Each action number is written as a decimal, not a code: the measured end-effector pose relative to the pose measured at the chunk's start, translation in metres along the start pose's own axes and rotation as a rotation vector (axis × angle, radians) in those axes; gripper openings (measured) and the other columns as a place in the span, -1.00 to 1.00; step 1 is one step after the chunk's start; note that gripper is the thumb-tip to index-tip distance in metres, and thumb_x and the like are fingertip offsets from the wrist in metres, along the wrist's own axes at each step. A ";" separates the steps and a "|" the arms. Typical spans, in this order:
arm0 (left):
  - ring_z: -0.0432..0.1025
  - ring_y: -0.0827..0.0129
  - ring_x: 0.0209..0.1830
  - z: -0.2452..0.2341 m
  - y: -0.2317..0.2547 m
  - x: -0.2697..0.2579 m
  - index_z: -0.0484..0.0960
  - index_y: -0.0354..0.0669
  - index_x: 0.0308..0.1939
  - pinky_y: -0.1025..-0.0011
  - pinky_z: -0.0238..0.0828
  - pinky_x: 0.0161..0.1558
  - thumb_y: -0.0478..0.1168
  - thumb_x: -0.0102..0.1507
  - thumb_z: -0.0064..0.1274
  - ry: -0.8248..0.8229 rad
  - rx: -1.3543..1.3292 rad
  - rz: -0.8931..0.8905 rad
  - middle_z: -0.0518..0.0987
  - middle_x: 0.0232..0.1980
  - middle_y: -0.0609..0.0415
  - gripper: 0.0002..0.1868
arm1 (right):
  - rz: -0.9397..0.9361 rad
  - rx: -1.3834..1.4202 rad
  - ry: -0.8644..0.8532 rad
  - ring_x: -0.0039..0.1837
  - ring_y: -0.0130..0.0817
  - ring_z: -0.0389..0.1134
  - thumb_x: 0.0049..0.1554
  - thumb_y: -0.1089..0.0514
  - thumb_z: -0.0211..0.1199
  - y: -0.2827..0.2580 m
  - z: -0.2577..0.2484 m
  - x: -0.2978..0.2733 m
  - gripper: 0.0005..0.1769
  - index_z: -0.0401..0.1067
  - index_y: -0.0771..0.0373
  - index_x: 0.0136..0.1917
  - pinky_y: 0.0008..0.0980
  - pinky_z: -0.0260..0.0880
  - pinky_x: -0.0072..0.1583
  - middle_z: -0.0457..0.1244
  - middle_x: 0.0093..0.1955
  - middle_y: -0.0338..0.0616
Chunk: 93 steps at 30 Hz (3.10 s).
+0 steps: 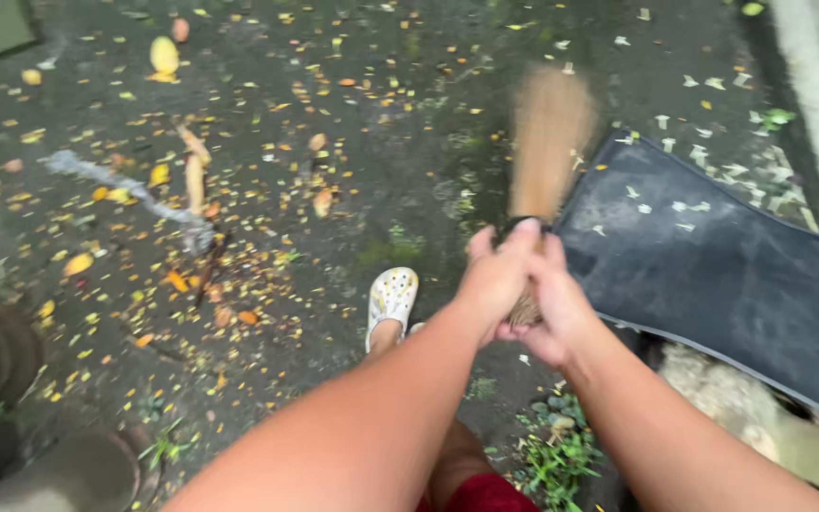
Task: The person sweeps fallen leaves and debris along an outdoor pathway using a handheld broom.
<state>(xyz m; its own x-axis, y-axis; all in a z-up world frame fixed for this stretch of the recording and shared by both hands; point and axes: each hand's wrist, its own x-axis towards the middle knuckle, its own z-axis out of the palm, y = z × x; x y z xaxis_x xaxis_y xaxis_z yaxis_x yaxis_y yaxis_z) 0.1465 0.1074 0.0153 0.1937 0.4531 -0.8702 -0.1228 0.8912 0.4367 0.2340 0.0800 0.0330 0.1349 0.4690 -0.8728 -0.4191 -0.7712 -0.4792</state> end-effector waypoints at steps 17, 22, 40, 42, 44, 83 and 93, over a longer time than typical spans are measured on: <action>0.50 0.17 -0.38 -0.042 -0.004 0.029 0.38 -0.09 0.22 0.28 0.46 -0.44 0.18 0.36 -0.26 0.559 -0.475 0.192 0.55 -0.20 -0.07 -0.47 | 0.254 -0.383 -0.509 -0.03 -0.19 0.37 -0.05 0.20 0.18 -0.049 0.092 0.050 0.08 -0.12 -0.34 0.66 -0.22 0.43 -0.16 0.34 0.12 -0.04; 0.39 0.34 -0.66 -0.064 0.071 0.033 0.51 0.00 -0.05 0.39 0.34 -0.62 0.43 0.30 -0.30 -0.232 -0.204 -0.330 0.48 -0.46 0.03 -0.37 | -0.011 -0.178 -0.140 0.00 -0.19 0.46 -0.01 0.25 0.15 -0.045 0.074 0.055 0.03 -0.18 -0.30 0.61 -0.21 0.50 -0.20 0.33 0.18 -0.09; 0.22 0.38 -0.84 -0.034 0.105 0.025 0.40 -0.36 -0.11 0.39 0.03 -0.86 0.04 0.39 -0.29 0.310 -0.402 0.182 0.38 -0.55 -0.02 -0.56 | -0.147 -0.172 -0.269 -0.34 -0.36 0.33 -0.01 0.22 0.16 -0.089 0.113 0.064 -0.10 0.01 -0.24 0.54 -0.35 0.18 -0.50 0.32 -0.05 -0.12; 0.13 0.40 -0.80 0.006 0.114 0.043 0.40 0.27 -0.07 0.37 -0.03 -0.79 0.14 0.33 -0.24 0.113 -0.153 0.066 0.42 -0.56 0.10 -0.78 | -0.180 -0.067 -0.147 -0.32 -0.34 0.35 0.00 0.20 0.16 -0.101 0.065 0.080 -0.20 0.07 -0.21 0.48 -0.33 0.22 -0.48 0.30 -0.09 -0.15; 0.16 0.38 -0.82 0.047 0.126 0.073 0.44 0.07 -0.17 0.33 0.02 -0.80 0.17 0.36 -0.30 -0.031 0.067 0.024 0.40 -0.58 0.03 -0.65 | -0.153 0.027 -0.085 -0.27 -0.24 0.36 0.05 0.15 0.17 -0.114 0.009 0.108 -0.31 0.11 -0.11 0.42 -0.23 0.28 -0.41 0.32 -0.08 -0.10; 0.57 0.12 -0.01 0.283 -0.015 0.059 0.45 -0.06 0.04 0.24 0.52 0.04 -0.16 0.26 -0.16 0.463 -0.019 0.096 0.62 0.02 -0.12 -0.71 | 0.182 0.198 -0.003 -0.01 -0.19 0.39 -0.08 0.25 0.14 -0.179 -0.199 0.053 0.02 0.04 -0.34 0.60 -0.12 0.42 0.04 0.33 0.07 0.08; 0.19 0.46 -0.68 0.394 0.003 0.123 0.32 0.17 -0.01 0.40 0.12 -0.70 0.06 0.37 -0.23 -0.386 0.282 -0.301 0.41 -0.35 0.03 -0.80 | 0.042 0.472 0.065 -0.28 -0.22 0.28 0.03 0.00 0.26 -0.171 -0.384 0.129 -0.10 -0.08 -0.03 0.55 -0.19 0.23 -0.33 0.23 -0.02 -0.07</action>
<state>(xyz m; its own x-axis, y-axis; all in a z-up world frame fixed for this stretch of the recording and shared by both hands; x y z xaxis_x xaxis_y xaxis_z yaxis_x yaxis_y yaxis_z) 0.5533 0.1749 -0.0001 0.5282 0.1063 -0.8424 0.2477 0.9297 0.2726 0.6674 0.1069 -0.0329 0.1587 0.4026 -0.9015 -0.7852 -0.5021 -0.3625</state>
